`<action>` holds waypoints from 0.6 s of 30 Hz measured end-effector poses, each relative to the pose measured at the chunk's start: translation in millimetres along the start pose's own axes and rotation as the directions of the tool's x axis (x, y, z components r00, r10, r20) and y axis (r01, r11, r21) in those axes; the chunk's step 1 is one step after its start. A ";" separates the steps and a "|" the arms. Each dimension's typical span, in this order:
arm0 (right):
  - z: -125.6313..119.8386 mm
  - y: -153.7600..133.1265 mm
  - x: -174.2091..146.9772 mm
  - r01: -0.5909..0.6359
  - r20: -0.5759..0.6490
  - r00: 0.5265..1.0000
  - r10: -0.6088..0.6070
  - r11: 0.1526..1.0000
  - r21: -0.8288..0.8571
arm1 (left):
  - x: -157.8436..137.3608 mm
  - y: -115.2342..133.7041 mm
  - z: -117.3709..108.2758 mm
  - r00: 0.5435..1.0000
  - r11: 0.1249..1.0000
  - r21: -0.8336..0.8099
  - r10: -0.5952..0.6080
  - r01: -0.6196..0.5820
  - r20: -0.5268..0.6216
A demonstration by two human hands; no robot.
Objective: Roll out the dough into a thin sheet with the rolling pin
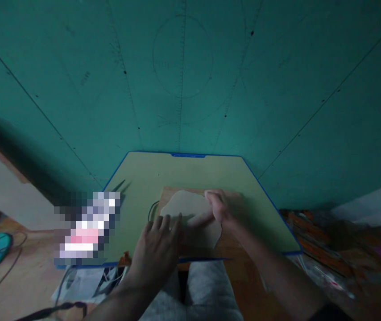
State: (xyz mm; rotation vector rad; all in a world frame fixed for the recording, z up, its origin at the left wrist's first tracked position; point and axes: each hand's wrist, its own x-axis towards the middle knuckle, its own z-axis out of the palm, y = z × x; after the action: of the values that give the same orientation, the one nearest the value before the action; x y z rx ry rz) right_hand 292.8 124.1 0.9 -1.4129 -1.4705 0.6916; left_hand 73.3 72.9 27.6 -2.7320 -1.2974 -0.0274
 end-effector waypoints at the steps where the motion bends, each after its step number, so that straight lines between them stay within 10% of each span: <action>1: 2.6 1.2 6.2 -0.008 -0.003 1.000 0.008 1.000 -0.007 | 4.4 0.5 1.9 1.000 1.000 -0.009 0.000 -0.001 -0.031; 9: 23.1 8.1 53.3 -0.099 -0.053 0.994 0.098 0.995 -0.005 | 31.2 -14.9 12.3 0.999 0.999 -0.050 0.002 -0.004 -0.042; 18: -11.5 -9.3 -9.1 0.022 -0.212 0.977 -0.002 0.996 0.090 | 38.9 1.1 29.1 0.997 0.984 -0.157 0.076 -0.079 -0.024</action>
State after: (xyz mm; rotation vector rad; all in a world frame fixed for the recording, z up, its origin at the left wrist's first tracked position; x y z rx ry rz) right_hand 298.1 111.3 11.4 -1.3617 -1.2646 0.5745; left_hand 97.8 105.5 1.1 -2.9054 -1.2332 -0.1536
